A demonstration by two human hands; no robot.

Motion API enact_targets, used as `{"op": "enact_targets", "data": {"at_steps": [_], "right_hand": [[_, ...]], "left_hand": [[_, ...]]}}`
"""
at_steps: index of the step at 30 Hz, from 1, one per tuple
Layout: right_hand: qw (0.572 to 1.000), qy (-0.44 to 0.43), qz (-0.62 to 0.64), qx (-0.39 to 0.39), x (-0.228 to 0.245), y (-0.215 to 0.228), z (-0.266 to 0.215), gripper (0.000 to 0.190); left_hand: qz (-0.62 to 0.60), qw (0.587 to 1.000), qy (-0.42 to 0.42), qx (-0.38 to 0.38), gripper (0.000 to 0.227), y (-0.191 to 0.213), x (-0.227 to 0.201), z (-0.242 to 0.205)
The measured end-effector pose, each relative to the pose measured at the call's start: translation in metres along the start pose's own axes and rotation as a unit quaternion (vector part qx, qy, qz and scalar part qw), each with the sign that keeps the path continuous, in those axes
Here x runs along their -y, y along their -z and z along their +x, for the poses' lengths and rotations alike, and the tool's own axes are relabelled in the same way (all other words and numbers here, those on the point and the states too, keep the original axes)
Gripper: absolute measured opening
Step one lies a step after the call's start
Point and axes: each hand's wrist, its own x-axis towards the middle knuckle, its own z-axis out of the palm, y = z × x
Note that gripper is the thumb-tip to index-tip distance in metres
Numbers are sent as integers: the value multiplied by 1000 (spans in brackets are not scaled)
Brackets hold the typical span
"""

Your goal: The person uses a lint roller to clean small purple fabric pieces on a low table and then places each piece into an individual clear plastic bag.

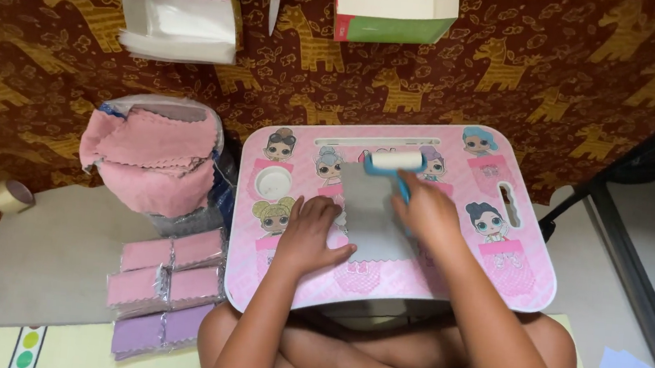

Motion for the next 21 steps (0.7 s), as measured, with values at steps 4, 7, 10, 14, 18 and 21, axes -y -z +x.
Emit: {"op": "enact_targets", "data": {"at_steps": [4,7,10,14,18,21], "right_hand": [[1000,-6,9,10,5,7,-2,60],[1000,-12,-4,23,8,16,-45,62],[996,-43,10,81,9,26,-106,50],[993,-48,-15,109,-10,22,-168,50],[993,-50,-21,108,-17,23,-184,51],[996,-27,8,83,0,23,-168,51]], "left_hand": [[-2,1000,1,11,73,3,-1,1],[-13,1000,-1,7,69,10,-4,2],[3,996,21,85,79,19,-7,4],[1,996,25,88,80,20,-8,3],[-11,996,39,81,84,20,-9,3],[-31,997,46,48,93,14,-7,0]]}}
